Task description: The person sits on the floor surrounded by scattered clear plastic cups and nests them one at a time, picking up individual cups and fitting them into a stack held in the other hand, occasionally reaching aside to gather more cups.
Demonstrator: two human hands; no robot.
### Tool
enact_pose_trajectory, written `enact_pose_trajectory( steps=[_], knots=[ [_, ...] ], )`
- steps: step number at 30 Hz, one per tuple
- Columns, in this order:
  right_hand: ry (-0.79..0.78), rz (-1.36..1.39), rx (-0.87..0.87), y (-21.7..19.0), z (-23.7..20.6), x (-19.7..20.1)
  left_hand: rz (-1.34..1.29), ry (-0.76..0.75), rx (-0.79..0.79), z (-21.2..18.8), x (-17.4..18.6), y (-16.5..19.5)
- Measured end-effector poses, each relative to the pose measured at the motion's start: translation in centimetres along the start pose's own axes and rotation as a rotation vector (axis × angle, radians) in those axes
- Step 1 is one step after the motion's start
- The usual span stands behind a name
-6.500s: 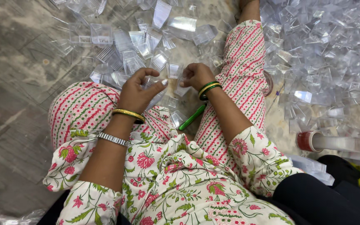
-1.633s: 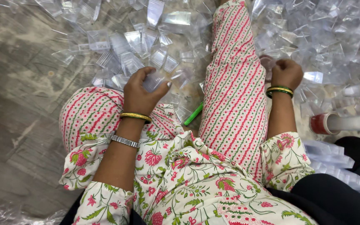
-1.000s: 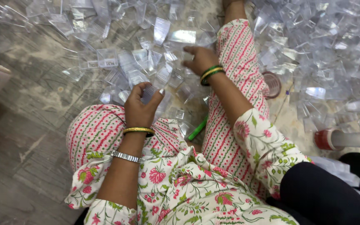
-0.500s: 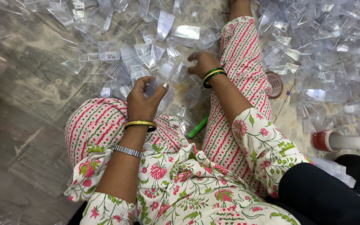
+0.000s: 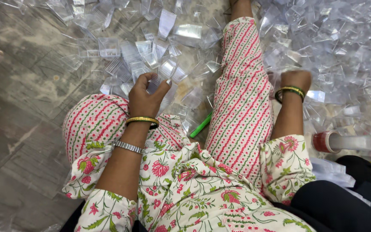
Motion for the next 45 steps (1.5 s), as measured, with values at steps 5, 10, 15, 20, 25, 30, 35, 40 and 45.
enact_pose_trajectory(
  steps=[5, 10, 15, 20, 25, 30, 35, 40, 45],
  knots=[
    [0.097, 0.081, 0.141, -1.2, -1.6, 1.1, 0.001, 0.001, 0.041, -0.2, 0.1, -0.2],
    [-0.015, 0.822, 0.244, -11.4, -6.9, 7.5, -0.005, 0.023, -0.001, -0.1, 0.0, 0.1],
    [0.138, 0.709, 0.932, -23.2, -19.7, 8.4, -0.083, 0.040, 0.040, 0.0, -0.1, -0.2],
    [0.003, 0.545, 1.155, -27.5, -25.6, 6.1, -0.059, 0.052, -0.004, 0.3, -0.2, -0.2],
    [0.000, 0.525, 1.038, -27.2, -22.4, 3.3, 0.012, -0.011, 0.034, 0.3, -0.1, 0.0],
    [-0.099, 0.636, 0.866, -26.0, -18.8, 2.9, 0.013, -0.032, 0.091, -0.1, -0.3, 0.1],
    [-0.718, 1.416, 0.711, -24.7, -17.6, 7.0, -0.163, -0.211, 0.174, 0.0, -1.2, -1.5],
    [-0.516, 1.173, 1.117, -23.6, -22.9, 10.6, -0.489, -0.549, 0.209, -0.3, -2.2, -2.8],
    [-0.104, 1.207, 0.889, -23.8, -26.0, 11.8, -0.499, -0.389, 0.177, 0.0, -1.7, -2.2]
  ],
)
Point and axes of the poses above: each hand's wrist, its own z-axis towards the middle knuckle, its own x-axis out of the back of the hand, y = z × x, the point moved 3 cm from there along z, towards the middle knuckle, and after that the axes turned 8 degrees about -z, right-handed, at the moved point
